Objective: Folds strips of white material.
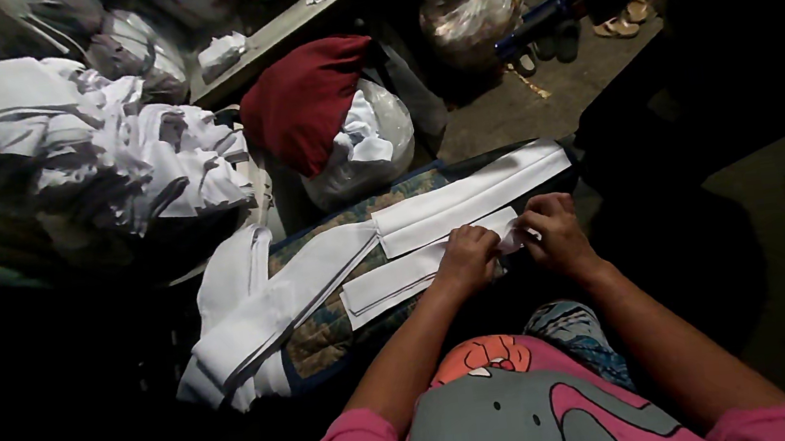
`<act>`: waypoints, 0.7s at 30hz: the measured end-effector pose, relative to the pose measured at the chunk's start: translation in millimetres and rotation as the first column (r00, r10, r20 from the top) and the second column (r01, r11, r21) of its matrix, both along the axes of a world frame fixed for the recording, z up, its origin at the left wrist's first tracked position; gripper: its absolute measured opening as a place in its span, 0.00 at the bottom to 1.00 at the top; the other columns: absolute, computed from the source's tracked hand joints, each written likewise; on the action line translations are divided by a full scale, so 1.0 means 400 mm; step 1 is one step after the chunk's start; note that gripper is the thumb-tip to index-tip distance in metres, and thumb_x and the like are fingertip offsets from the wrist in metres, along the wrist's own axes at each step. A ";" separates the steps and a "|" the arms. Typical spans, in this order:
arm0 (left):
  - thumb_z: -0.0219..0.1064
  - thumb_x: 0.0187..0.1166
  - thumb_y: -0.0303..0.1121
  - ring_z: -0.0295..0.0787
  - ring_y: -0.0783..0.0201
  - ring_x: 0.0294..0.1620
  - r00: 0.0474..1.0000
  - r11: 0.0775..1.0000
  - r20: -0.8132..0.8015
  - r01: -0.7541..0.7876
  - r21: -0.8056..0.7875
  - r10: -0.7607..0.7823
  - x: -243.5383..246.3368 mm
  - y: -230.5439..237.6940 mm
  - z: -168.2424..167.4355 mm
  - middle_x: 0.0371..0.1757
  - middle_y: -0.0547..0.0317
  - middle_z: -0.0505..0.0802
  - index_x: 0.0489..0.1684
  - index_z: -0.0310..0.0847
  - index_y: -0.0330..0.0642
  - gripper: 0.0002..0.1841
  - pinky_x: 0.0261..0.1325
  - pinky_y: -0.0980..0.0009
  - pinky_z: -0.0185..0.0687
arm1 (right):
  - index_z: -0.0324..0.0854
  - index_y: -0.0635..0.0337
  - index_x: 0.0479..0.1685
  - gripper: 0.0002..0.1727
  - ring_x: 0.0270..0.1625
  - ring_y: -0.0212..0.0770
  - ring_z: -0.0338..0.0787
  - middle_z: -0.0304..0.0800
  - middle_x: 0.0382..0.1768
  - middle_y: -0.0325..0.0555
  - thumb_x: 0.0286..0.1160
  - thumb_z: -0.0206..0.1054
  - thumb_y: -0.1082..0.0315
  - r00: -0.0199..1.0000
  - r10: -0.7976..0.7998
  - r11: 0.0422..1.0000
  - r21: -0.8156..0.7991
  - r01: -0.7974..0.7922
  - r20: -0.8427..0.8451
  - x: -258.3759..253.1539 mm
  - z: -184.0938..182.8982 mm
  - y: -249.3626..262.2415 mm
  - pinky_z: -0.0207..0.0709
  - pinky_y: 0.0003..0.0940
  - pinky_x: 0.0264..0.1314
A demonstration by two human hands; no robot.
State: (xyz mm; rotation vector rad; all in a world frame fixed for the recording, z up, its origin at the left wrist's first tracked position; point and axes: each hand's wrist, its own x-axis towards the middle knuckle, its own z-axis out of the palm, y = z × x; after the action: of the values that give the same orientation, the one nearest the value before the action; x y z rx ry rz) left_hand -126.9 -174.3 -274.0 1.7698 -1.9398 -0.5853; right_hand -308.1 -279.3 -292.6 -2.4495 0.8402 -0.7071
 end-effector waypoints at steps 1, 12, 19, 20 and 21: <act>0.63 0.84 0.33 0.90 0.44 0.59 1.000 1.000 -0.023 0.004 0.020 -0.004 -0.002 0.004 0.010 0.51 0.42 0.94 0.54 0.86 0.32 0.13 0.70 0.48 0.78 | 0.92 0.58 0.38 0.10 0.66 0.70 0.82 0.88 0.52 0.61 0.73 0.69 0.62 1.000 0.027 0.999 0.042 -0.026 -0.016 -0.001 0.006 -0.003 0.71 0.71 0.69; 0.66 0.84 0.37 0.94 0.53 0.48 0.959 0.990 -0.249 -0.140 -0.011 0.133 0.059 0.043 0.097 0.47 0.44 0.94 0.54 0.85 0.30 0.16 0.58 0.56 0.88 | 0.85 0.56 0.36 0.07 0.55 0.30 0.85 0.87 0.45 0.35 0.69 0.62 0.66 0.871 -0.044 0.749 0.593 -0.296 0.490 0.014 0.067 -0.010 0.80 0.33 0.62; 0.56 0.89 0.38 0.90 0.53 0.34 0.960 0.981 -0.229 -0.182 -0.065 0.163 0.069 0.059 0.090 0.30 0.45 0.89 0.37 0.85 0.29 0.19 0.44 0.56 0.85 | 0.80 0.68 0.50 0.11 0.36 0.21 0.87 0.88 0.35 0.38 0.81 0.56 0.73 0.926 0.061 0.852 0.464 -0.243 0.374 0.072 0.142 0.011 0.84 0.23 0.46; 0.55 0.89 0.36 0.92 0.51 0.40 0.964 0.975 -0.204 -0.195 -0.104 0.172 0.071 0.062 0.089 0.34 0.45 0.92 0.39 0.87 0.30 0.18 0.49 0.54 0.86 | 0.80 0.67 0.51 0.11 0.34 0.22 0.85 0.87 0.33 0.38 0.80 0.55 0.73 0.942 0.065 0.874 0.437 -0.214 0.330 0.077 0.150 0.013 0.83 0.23 0.43; 0.57 0.88 0.35 0.93 0.50 0.49 0.966 0.962 -0.181 -0.214 -0.168 0.183 0.073 0.066 0.090 0.44 0.45 0.95 0.45 0.91 0.33 0.17 0.59 0.53 0.85 | 0.80 0.68 0.51 0.11 0.32 0.24 0.83 0.86 0.31 0.41 0.80 0.55 0.73 0.955 0.065 0.892 0.413 -0.186 0.290 0.082 0.159 0.017 0.80 0.24 0.41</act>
State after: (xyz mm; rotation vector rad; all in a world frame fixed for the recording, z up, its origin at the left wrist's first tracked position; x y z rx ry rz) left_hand -97.8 -148.1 -238.2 1.7149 -1.6258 -0.4476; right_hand -275.4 -272.7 -229.0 -1.9330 0.6413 -0.6958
